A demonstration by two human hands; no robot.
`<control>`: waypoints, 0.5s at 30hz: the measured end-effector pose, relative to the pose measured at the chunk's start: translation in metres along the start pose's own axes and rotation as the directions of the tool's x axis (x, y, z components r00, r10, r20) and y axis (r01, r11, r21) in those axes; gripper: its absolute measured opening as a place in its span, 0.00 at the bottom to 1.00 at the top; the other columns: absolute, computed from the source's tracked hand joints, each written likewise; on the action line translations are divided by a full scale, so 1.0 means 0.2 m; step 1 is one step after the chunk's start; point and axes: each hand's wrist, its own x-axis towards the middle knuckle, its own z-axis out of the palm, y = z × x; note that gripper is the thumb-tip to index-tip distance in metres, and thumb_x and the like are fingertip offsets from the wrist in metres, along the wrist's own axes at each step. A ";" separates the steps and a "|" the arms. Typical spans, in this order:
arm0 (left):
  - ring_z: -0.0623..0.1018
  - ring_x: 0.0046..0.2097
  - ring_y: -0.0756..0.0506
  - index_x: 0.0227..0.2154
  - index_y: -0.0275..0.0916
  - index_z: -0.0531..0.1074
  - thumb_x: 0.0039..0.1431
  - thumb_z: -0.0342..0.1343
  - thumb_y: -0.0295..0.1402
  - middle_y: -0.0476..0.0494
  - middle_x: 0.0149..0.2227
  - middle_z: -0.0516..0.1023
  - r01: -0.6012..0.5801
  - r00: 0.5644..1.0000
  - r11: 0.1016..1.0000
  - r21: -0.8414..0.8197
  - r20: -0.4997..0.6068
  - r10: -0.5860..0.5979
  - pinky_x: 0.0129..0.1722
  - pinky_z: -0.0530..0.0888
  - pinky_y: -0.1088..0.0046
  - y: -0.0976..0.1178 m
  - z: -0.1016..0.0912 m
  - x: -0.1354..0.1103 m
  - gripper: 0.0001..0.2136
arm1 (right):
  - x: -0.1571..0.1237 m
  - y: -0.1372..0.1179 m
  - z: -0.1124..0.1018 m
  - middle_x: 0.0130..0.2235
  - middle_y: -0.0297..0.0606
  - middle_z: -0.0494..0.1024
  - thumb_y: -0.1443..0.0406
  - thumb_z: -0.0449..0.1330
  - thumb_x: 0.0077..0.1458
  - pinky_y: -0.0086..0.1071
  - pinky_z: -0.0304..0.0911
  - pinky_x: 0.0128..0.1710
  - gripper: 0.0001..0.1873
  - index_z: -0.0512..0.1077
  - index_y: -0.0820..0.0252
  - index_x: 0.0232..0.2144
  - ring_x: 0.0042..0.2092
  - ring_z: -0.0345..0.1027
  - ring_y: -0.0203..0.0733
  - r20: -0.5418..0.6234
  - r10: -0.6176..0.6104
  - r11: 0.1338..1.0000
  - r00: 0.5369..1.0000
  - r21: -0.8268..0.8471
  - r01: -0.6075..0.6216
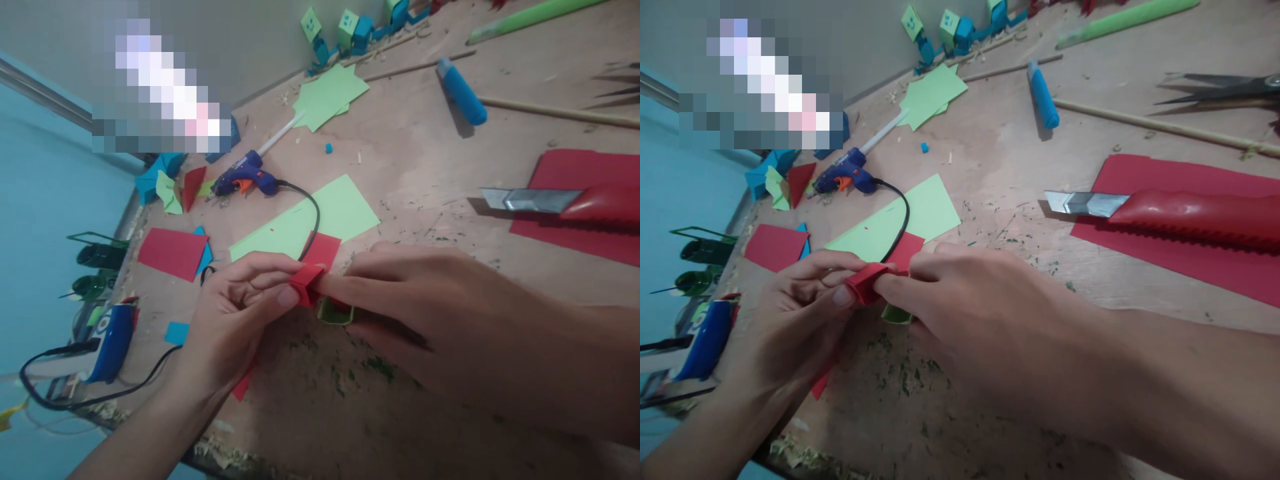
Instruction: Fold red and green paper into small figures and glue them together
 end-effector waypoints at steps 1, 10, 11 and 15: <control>0.87 0.36 0.49 0.38 0.47 0.86 0.56 0.75 0.33 0.50 0.36 0.89 -0.007 1.000 1.000 0.002 -0.005 0.007 0.40 0.82 0.81 0.01 0.00 -0.01 0.07 | 0.00 0.00 0.00 0.44 0.37 0.82 0.70 0.58 0.67 0.36 0.63 0.38 0.12 0.76 0.55 0.49 0.40 0.72 0.43 -0.007 0.015 1.000 1.000 0.013 -0.015; 0.86 0.42 0.46 0.39 0.49 0.87 0.57 0.73 0.31 0.49 0.41 0.88 -0.237 0.962 0.921 0.311 -0.054 0.266 0.42 0.82 0.76 0.03 0.03 -0.06 0.08 | -0.01 -0.01 -0.02 0.45 0.35 0.82 0.70 0.57 0.67 0.36 0.65 0.39 0.13 0.78 0.54 0.48 0.43 0.74 0.43 -0.031 0.044 0.997 0.999 0.062 -0.042; 0.85 0.42 0.45 0.39 0.49 0.87 0.57 0.73 0.30 0.48 0.42 0.88 -0.254 0.956 0.902 0.348 -0.048 0.288 0.42 0.83 0.73 0.03 0.04 -0.07 0.08 | -0.01 0.00 -0.01 0.46 0.36 0.82 0.70 0.57 0.67 0.37 0.66 0.40 0.13 0.79 0.54 0.48 0.43 0.74 0.43 -0.031 0.030 0.998 0.999 0.058 -0.028; 0.84 0.44 0.42 0.39 0.50 0.87 0.59 0.71 0.29 0.48 0.42 0.87 -0.303 0.944 0.825 0.477 0.031 0.328 0.45 0.82 0.69 0.04 0.03 -0.07 0.08 | -0.01 0.01 -0.01 0.48 0.37 0.82 0.69 0.55 0.69 0.38 0.68 0.45 0.13 0.80 0.56 0.45 0.45 0.74 0.44 -0.037 -0.014 0.997 0.999 0.070 0.017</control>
